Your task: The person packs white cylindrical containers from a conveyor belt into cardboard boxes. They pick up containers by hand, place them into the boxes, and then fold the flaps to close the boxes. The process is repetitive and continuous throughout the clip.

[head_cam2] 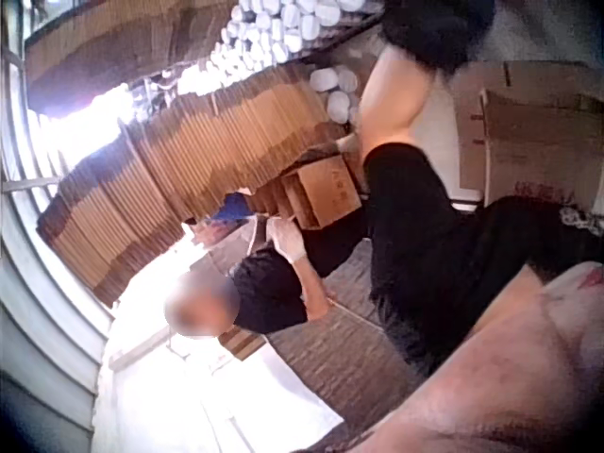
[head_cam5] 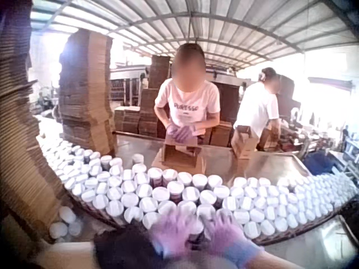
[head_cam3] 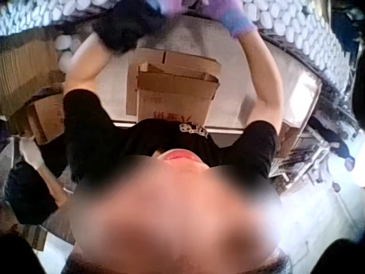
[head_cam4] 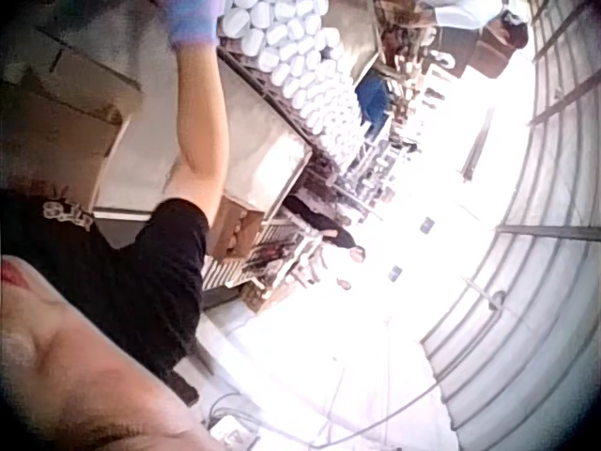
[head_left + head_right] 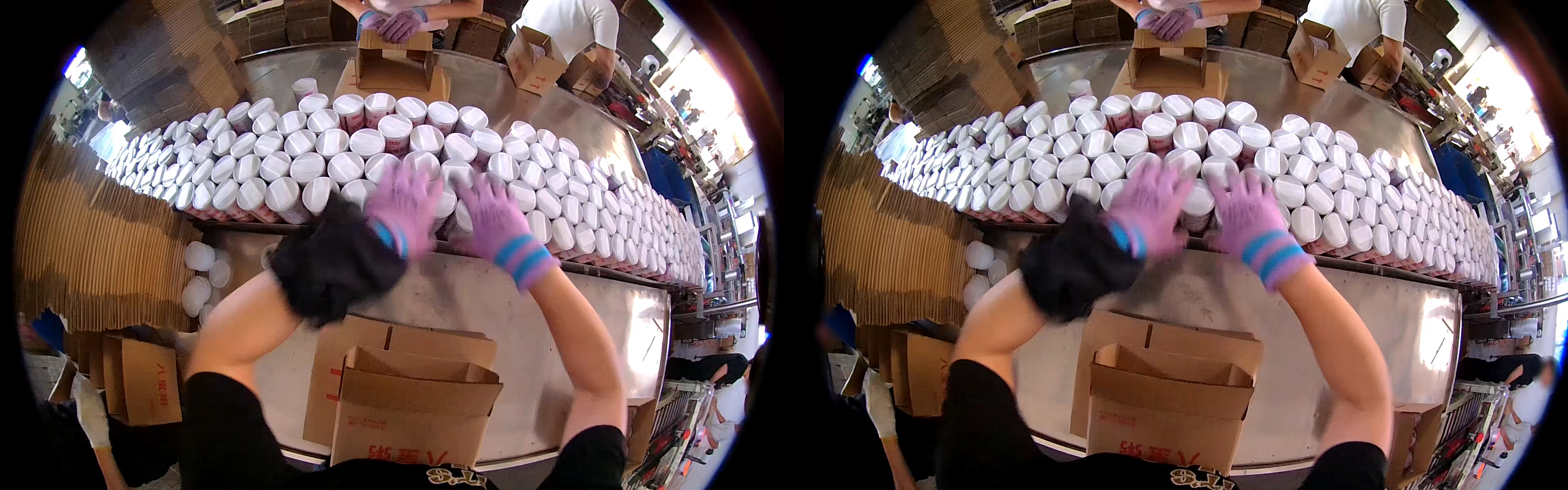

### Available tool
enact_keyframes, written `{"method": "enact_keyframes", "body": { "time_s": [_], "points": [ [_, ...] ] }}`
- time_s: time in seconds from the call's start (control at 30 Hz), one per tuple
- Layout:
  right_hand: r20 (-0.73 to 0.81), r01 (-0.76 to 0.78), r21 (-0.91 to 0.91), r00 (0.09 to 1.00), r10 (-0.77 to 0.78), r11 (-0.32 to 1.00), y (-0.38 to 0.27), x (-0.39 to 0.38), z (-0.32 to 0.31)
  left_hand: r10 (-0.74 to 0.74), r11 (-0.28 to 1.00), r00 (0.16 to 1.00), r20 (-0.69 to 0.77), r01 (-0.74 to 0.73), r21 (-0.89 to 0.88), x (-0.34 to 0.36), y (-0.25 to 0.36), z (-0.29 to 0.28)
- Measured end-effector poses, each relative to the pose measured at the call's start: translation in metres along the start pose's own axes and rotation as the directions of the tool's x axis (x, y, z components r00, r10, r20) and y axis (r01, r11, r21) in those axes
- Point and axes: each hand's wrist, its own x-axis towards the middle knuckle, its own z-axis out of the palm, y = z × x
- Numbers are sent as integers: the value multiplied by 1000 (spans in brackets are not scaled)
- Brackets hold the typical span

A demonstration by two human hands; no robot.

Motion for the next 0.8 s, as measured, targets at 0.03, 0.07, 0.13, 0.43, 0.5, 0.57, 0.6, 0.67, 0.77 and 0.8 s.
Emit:
{"method": "enact_keyframes", "body": {
  "time_s": [0.03,0.07,0.13,0.43,0.5,0.57,0.6,0.67,0.77,0.8],
  "points": [
    [-180,-90,-11,980,86,996,4,12,9,1,990,975,-224,31,138,15,-11,4],
    [-162,-129,-23,979,123,991,5,19,30,-6,986,975,-222,44,163,22,-12,24],
    [-354,-137,-81,930,100,987,-8,30,60,-56,968,976,-211,105,227,22,-16,53],
    [-399,327,-108,850,-343,939,-12,-54,23,168,982,951,-258,-138,130,-82,39,-14],
    [-253,335,76,918,-307,939,-30,-100,5,166,986,985,-52,-167,-19,-111,55,-42],
    [-208,329,207,935,-287,921,-50,-126,9,204,933,953,225,-120,-340,-126,55,-35],
    [78,206,310,967,-241,928,-60,-129,6,222,844,888,402,31,-536,-130,52,-27],
    [449,148,510,794,-409,847,-54,-109,-12,414,574,737,534,244,-782,-123,36,6],
    [622,-60,707,527,-579,705,-47,-102,-17,439,769,233,868,402,-497,-84,45,-5],
    [599,-37,735,503,-623,677,-54,-117,4,457,836,259,851,201,-510,-93,57,0]
  ]
}}
